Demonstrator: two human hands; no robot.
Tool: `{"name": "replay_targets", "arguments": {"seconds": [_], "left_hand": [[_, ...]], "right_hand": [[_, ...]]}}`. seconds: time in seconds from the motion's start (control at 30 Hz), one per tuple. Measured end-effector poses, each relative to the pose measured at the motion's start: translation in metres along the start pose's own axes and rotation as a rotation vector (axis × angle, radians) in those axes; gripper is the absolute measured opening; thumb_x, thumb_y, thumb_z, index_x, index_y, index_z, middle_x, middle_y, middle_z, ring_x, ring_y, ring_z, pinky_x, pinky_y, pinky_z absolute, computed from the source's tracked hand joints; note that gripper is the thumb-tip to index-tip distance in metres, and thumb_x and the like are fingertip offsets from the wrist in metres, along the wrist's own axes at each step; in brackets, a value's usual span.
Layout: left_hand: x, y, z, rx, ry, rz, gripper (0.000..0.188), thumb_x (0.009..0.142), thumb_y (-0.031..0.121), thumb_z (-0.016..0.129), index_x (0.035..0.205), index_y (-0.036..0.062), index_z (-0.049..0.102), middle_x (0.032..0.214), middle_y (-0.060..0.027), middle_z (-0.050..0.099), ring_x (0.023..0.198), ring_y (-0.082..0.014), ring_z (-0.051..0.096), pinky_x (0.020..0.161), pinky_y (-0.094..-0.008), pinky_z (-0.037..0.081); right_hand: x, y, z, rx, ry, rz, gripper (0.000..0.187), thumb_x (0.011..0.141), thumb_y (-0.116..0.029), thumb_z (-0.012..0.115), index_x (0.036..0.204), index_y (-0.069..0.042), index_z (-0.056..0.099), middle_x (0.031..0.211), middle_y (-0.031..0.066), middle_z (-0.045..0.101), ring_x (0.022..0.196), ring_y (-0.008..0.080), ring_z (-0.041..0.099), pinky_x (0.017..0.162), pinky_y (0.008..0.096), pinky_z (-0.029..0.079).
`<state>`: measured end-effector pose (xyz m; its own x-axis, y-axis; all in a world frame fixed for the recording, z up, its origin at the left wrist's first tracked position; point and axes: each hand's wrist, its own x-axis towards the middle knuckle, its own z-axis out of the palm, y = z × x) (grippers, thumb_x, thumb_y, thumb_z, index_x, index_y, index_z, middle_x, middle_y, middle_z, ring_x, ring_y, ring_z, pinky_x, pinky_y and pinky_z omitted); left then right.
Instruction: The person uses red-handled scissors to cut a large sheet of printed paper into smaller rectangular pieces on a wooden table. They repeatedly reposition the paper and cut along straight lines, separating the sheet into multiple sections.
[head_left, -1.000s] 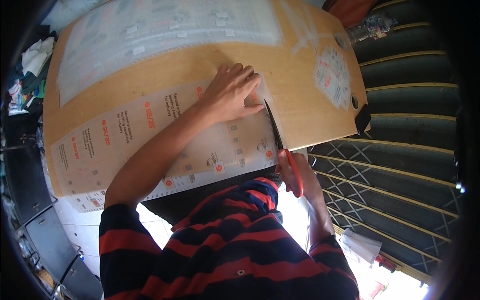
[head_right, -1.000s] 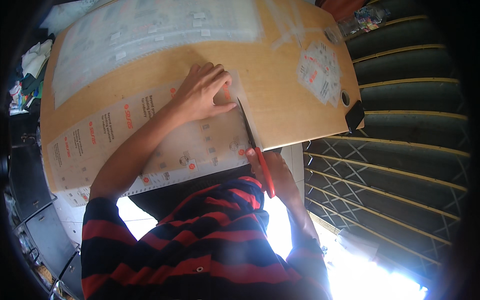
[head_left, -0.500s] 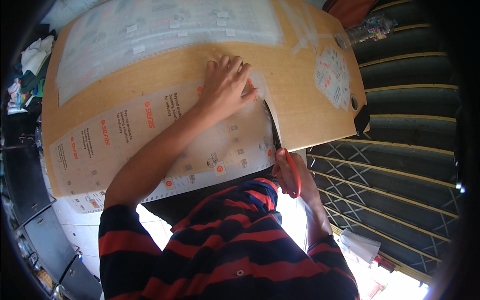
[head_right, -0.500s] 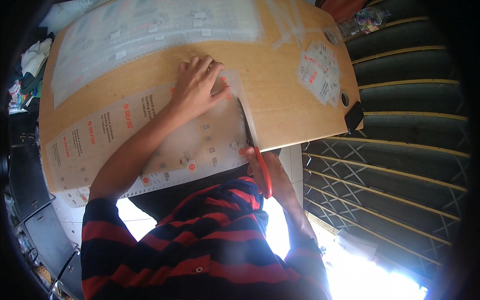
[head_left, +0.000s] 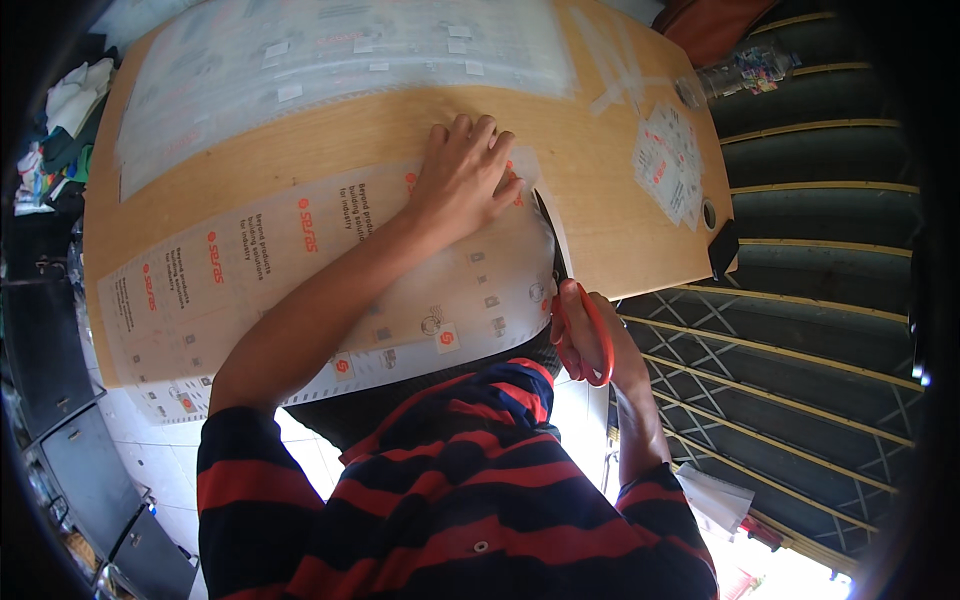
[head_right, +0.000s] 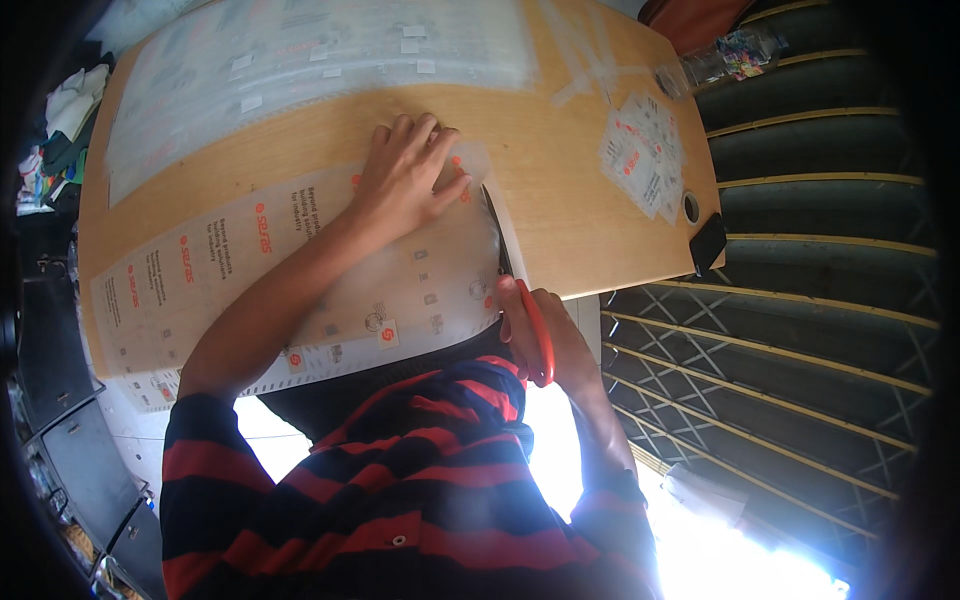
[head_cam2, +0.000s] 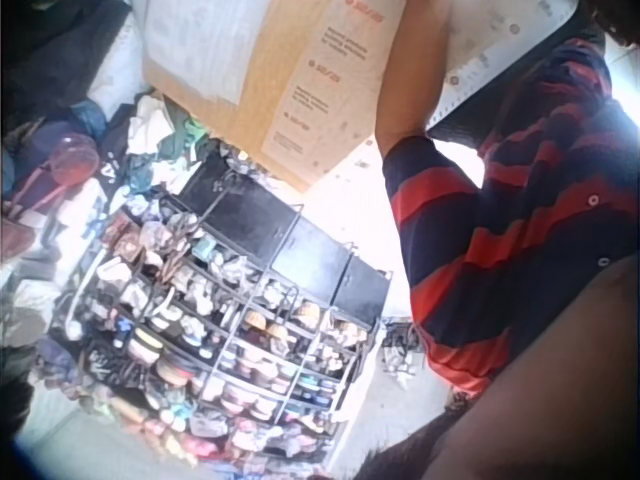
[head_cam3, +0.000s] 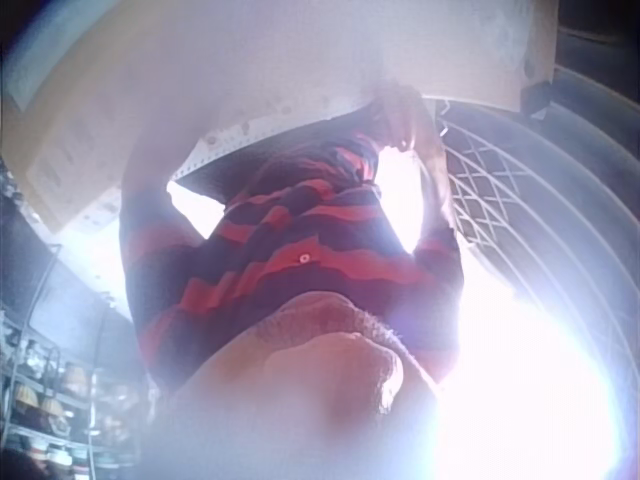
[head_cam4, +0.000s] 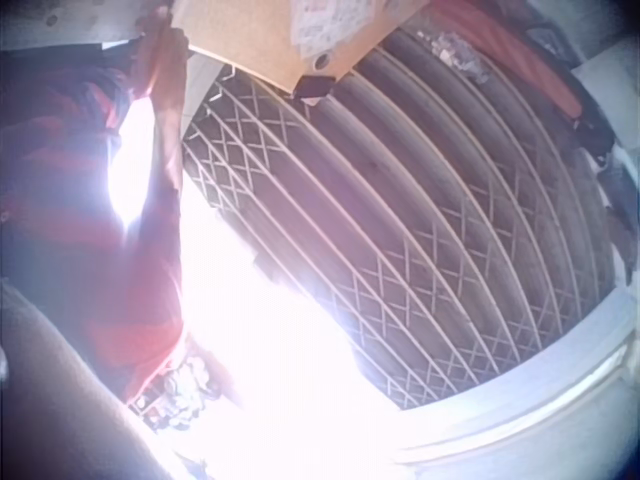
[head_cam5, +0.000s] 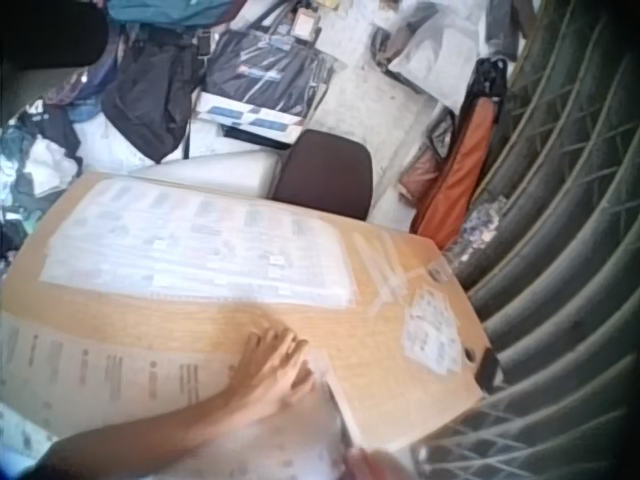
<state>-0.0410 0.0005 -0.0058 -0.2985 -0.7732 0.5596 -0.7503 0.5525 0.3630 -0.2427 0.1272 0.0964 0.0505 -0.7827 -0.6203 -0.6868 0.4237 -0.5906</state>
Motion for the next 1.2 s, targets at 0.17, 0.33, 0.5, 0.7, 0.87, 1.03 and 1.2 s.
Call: {"name": "replay_targets", "arguments": {"seconds": [0.17, 0.33, 0.5, 0.7, 0.87, 1.03, 1.2], "left_hand": [[-0.001, 0.002, 0.001, 0.006, 0.035, -0.047, 0.044, 0.085, 0.035, 0.073, 0.113, 0.0039, 0.063, 0.107, -0.0125, 0.058, 0.098, -0.0301, 0.054, 0.083, -0.0455, 0.041], [0.0, 0.005, 0.002, 0.035, 0.008, -0.153, 0.045, 0.086, 0.036, 0.072, 0.116, 0.0032, 0.063, 0.108, -0.0161, 0.059, 0.098, -0.0313, 0.055, 0.084, -0.0462, 0.042], [0.002, 0.0, 0.003, -0.14, 0.021, -0.136, 0.033, 0.089, 0.025, 0.07, 0.115, 0.0055, 0.064, 0.103, -0.0113, 0.064, 0.101, -0.0282, 0.058, 0.086, -0.0464, 0.041], [0.008, -0.017, 0.007, -0.497, 0.082, -0.172, 0.012, 0.092, 0.015, 0.07, 0.096, 0.0043, 0.07, 0.089, -0.0083, 0.071, 0.08, -0.0239, 0.065, 0.073, -0.0373, 0.048], [0.012, -0.013, -0.003, -0.754, 0.033, -0.287, 0.014, 0.093, 0.014, 0.07, 0.093, 0.0005, 0.071, 0.08, -0.0116, 0.073, 0.062, -0.0195, 0.062, 0.059, -0.0309, 0.048], [0.013, -0.012, -0.008, -0.795, 0.024, -0.322, 0.013, 0.092, 0.013, 0.071, 0.093, 0.0004, 0.071, 0.077, -0.013, 0.072, 0.062, -0.0233, 0.065, 0.062, -0.0346, 0.05], [0.014, -0.013, -0.006, -0.811, 0.049, -0.304, 0.014, 0.093, 0.014, 0.071, 0.092, -0.0004, 0.07, 0.075, -0.0125, 0.071, 0.061, -0.0226, 0.064, 0.062, -0.0339, 0.05]], "right_hand": [[0.0, 0.0, 0.002, -0.023, 0.017, 0.036, 0.08, 0.106, -0.063, 0.023, 0.068, -0.001, 0.056, 0.04, 0.0048, 0.046, 0.031, 0.0141, 0.047, 0.034, 0.0271, 0.038], [-0.004, -0.006, 0.002, -0.005, 0.046, 0.045, 0.083, 0.104, -0.068, 0.021, 0.069, -0.001, 0.057, 0.04, 0.0047, 0.046, 0.032, 0.0133, 0.046, 0.034, 0.0268, 0.036], [-0.004, -0.001, -0.004, 0.006, 0.014, -0.048, 0.085, 0.103, -0.069, 0.02, 0.071, 0.0, 0.058, 0.04, 0.0039, 0.045, 0.032, 0.0128, 0.045, 0.035, 0.0272, 0.036], [-0.003, 0.014, 0.0, 0.017, 0.031, -0.184, 0.081, 0.105, -0.065, 0.024, 0.073, 0.001, 0.059, 0.04, 0.0031, 0.044, 0.032, 0.0117, 0.045, 0.035, 0.0268, 0.035], [-0.004, 0.012, 0.002, -0.048, 0.134, -0.243, 0.077, 0.106, -0.061, 0.027, 0.074, 0.001, 0.058, 0.042, 0.0028, 0.046, 0.033, 0.0111, 0.047, 0.036, 0.0264, 0.037], [-0.002, 0.014, 0.001, -0.088, 0.155, -0.299, 0.074, 0.106, -0.059, 0.031, 0.073, 0.001, 0.058, 0.042, 0.0032, 0.046, 0.034, 0.0117, 0.049, 0.037, 0.0261, 0.039], [0.002, 0.02, 0.001, -0.156, 0.201, -0.282, 0.077, 0.102, -0.065, 0.039, 0.072, 0.003, 0.058, 0.048, 0.0067, 0.049, 0.039, 0.0191, 0.054, 0.039, 0.0322, 0.043]]}}
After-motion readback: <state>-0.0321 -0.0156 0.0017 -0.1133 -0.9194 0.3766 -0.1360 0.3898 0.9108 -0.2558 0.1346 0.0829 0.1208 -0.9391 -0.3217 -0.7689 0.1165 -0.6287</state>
